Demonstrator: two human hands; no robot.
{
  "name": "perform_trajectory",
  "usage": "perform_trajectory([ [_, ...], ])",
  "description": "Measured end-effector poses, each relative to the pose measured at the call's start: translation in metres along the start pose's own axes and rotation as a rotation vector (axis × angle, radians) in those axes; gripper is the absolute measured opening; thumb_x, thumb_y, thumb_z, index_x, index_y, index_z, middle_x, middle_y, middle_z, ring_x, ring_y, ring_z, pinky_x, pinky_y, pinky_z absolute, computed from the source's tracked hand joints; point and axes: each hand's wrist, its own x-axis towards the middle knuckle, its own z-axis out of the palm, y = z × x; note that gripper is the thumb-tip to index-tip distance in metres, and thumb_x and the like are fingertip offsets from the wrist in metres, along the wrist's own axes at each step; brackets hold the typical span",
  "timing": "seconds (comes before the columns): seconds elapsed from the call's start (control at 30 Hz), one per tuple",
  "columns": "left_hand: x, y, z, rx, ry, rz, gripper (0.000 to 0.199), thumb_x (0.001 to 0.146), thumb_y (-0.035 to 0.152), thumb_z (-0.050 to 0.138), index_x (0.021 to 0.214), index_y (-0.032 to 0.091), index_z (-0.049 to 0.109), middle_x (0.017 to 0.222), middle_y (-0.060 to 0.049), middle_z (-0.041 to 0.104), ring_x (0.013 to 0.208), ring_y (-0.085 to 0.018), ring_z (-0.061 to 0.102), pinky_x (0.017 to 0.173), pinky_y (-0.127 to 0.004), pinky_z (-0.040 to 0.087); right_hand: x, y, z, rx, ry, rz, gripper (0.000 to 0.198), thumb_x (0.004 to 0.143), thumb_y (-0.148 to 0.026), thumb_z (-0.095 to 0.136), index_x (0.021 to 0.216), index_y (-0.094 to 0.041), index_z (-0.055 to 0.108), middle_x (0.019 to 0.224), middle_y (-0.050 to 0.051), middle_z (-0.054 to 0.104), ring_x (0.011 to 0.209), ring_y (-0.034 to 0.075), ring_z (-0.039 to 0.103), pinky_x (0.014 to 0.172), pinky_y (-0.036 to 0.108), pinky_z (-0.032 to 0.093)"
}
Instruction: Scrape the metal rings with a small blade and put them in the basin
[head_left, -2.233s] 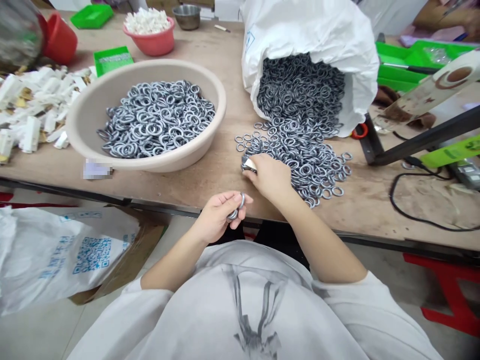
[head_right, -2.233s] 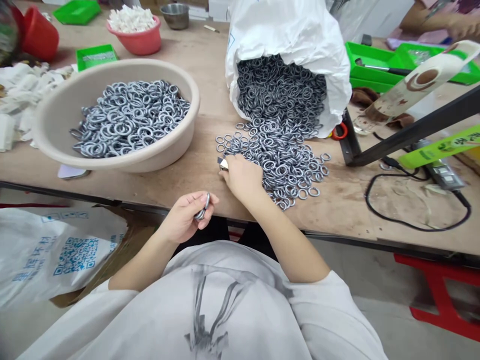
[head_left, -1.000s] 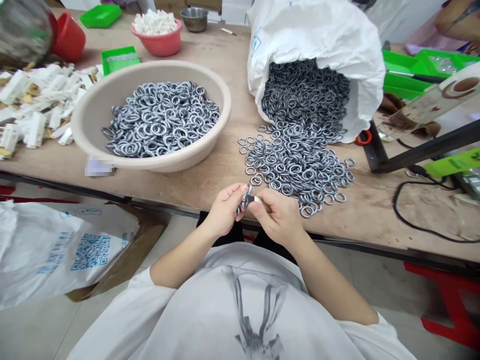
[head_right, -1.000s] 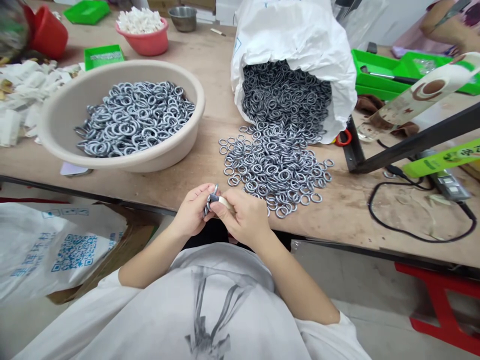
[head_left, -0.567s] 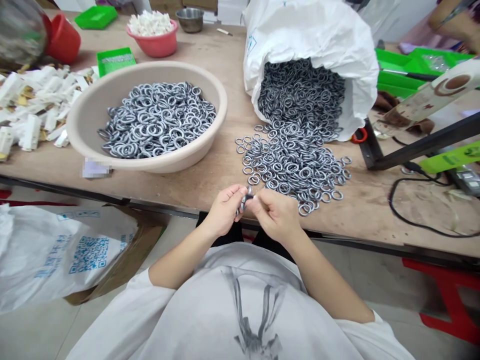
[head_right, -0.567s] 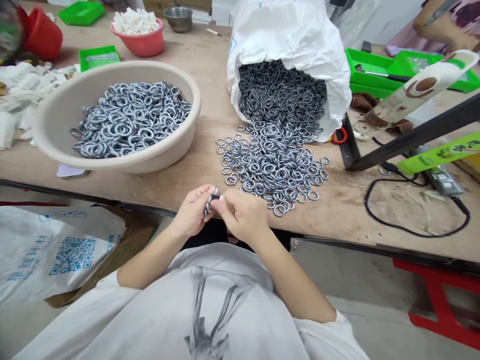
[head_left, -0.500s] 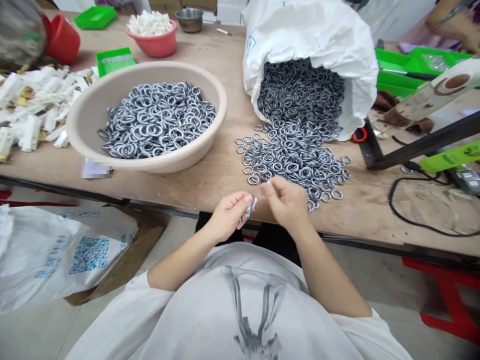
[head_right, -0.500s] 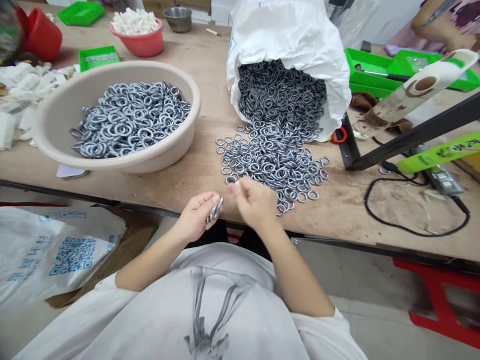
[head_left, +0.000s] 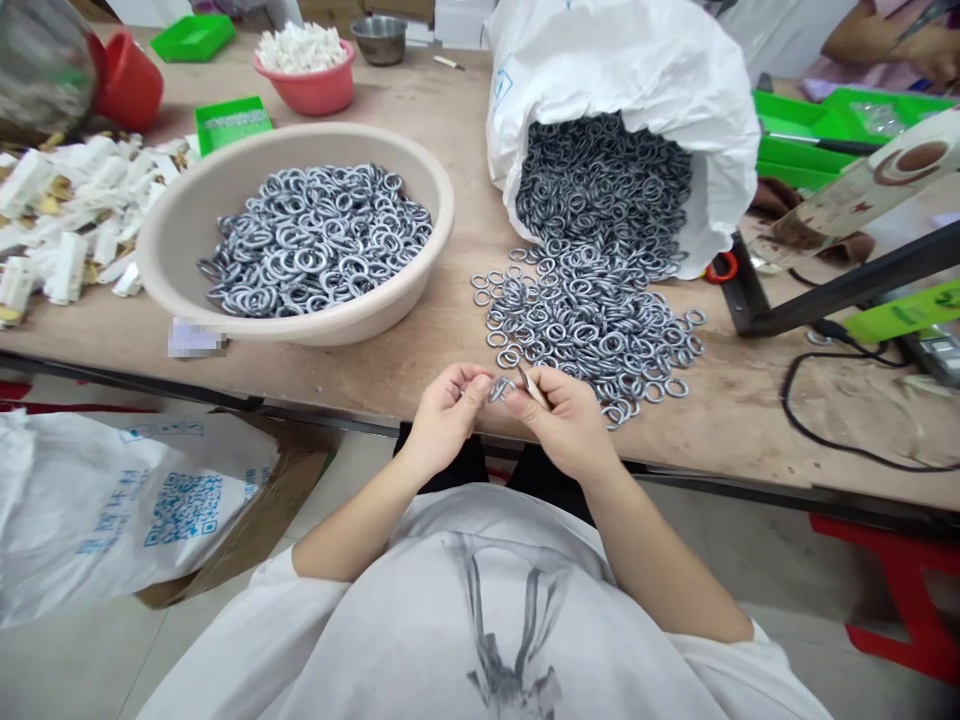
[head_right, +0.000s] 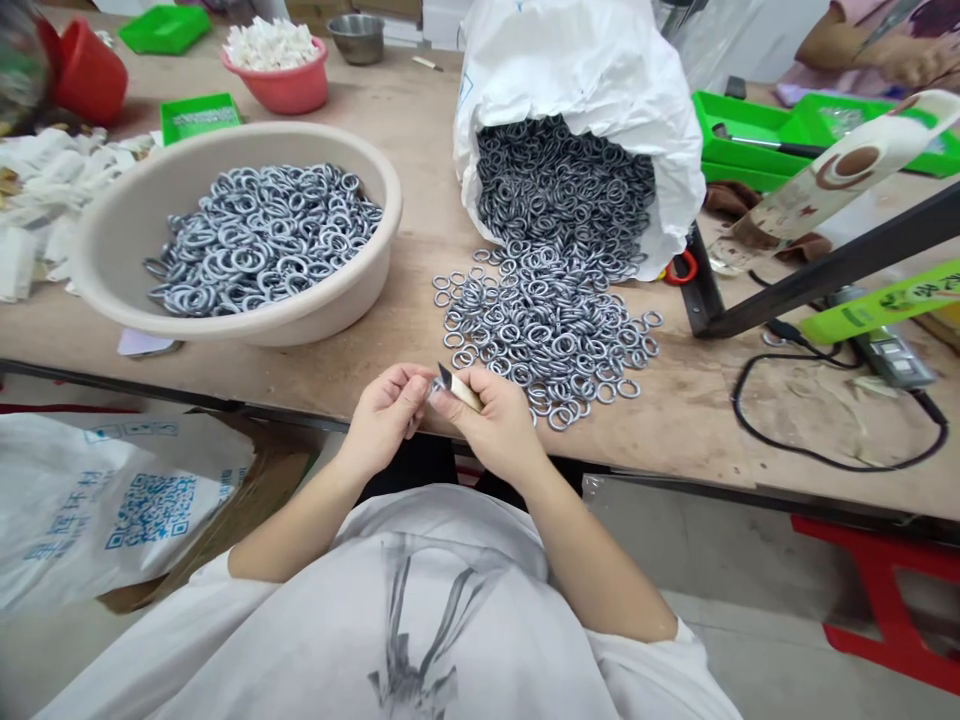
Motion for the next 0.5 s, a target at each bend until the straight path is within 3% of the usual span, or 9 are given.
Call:
perform_trajectory([
  [0.1,-0.002,0.003,-0.005,0.221,-0.032,0.181,0.04,0.086,0.053,0.065,0.103,0.018,0.068,0.079,-0.001,0.067,0.065,-0.01,0.055,0.059,-0.021,0.042,0.006,0.0,-0.006,0.287,-0.147,0.203,0.05,0.078,-0.068,0.067,0.071,-0.019,0.058,0.052,-0.008,0.037,0.046,0.007,0.027,0.044,0.023,0.021],
  [0.2,-0.004,0.005,-0.003,0.292,-0.109,0.191,0.038,0.089,0.054,0.059,0.089,0.017,0.068,0.076,-0.002,0.066,0.066,-0.011,0.056,0.061,-0.021,0.043,0.008,0.001,-0.002,0.383,-0.101,0.272,0.058,0.072,-0.076,0.067,0.066,-0.019,0.055,0.047,-0.009,0.033,0.042,0.005,0.022,0.04,0.024,0.015],
  [0.27,-0.005,0.005,0.001,0.231,-0.109,0.11,0.042,0.089,0.057,0.057,0.082,0.017,0.064,0.064,0.001,0.058,0.053,-0.008,0.048,0.05,-0.02,0.037,0.007,0.0,0.002,0.378,-0.048,0.252,0.058,0.072,-0.075,0.068,0.067,-0.019,0.056,0.048,-0.008,0.037,0.042,0.006,0.027,0.04,0.023,0.019],
  [0.4,-0.007,0.002,0.008,0.01,-0.113,-0.049,0.049,0.083,0.066,0.059,0.072,0.018,0.052,0.054,0.006,0.045,0.041,-0.006,0.035,0.036,-0.018,0.027,0.003,-0.005,0.006,0.343,-0.046,0.196,0.048,0.069,-0.063,0.079,0.076,-0.019,0.061,0.063,-0.003,0.055,0.056,0.011,0.05,0.053,0.024,0.041],
  [0.5,-0.008,0.0,0.011,-0.08,-0.181,-0.104,0.05,0.077,0.065,0.066,0.071,0.018,0.051,0.053,0.006,0.047,0.041,-0.005,0.035,0.034,-0.017,0.028,0.002,-0.008,0.005,0.299,-0.023,0.193,0.042,0.074,-0.057,0.077,0.073,-0.02,0.059,0.064,-0.003,0.056,0.059,0.012,0.052,0.057,0.026,0.044],
])
